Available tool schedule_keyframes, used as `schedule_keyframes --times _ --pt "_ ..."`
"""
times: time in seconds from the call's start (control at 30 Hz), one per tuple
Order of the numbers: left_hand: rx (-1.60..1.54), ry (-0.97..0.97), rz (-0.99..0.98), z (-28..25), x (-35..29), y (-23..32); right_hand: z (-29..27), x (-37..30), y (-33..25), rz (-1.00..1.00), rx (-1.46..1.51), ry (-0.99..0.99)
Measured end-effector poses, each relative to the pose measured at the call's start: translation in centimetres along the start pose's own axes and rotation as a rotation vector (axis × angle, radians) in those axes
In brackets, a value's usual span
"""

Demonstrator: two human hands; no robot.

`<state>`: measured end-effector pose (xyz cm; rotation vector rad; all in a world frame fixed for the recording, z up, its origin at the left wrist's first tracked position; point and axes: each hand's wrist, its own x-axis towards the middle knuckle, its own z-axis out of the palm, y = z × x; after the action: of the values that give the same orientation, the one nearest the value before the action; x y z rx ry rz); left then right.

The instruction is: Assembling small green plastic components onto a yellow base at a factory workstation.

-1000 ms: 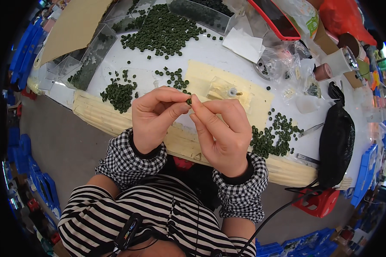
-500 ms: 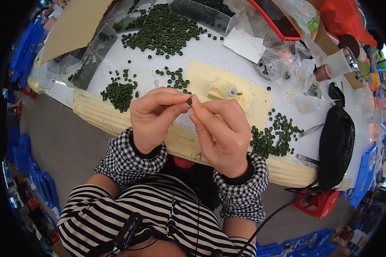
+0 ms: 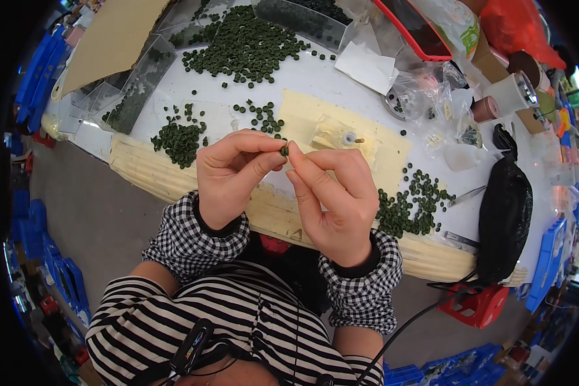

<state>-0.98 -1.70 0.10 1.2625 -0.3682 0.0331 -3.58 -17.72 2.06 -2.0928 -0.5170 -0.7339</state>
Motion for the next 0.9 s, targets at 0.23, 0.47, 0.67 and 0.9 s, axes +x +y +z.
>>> schedule_keyframes --times 0.23,0.47,0.67,0.9 --pt "-0.007 -0.012 -0.007 -0.18 0.04 -0.12 -0.09 0.05 0.09 -0.029 -0.006 0.005" --pt "-0.046 -0.016 -0.029 -0.15 0.03 -0.14 -0.07 0.05 0.09 -0.03 -0.006 0.008" --pt "-0.048 -0.028 -0.023 -0.29 0.02 -0.17 -0.11 0.04 0.14 -0.042 -0.005 0.004" --pt "-0.106 -0.02 -0.009 -0.23 0.07 -0.4 -0.11 0.09 0.07 -0.039 -0.002 -0.001"
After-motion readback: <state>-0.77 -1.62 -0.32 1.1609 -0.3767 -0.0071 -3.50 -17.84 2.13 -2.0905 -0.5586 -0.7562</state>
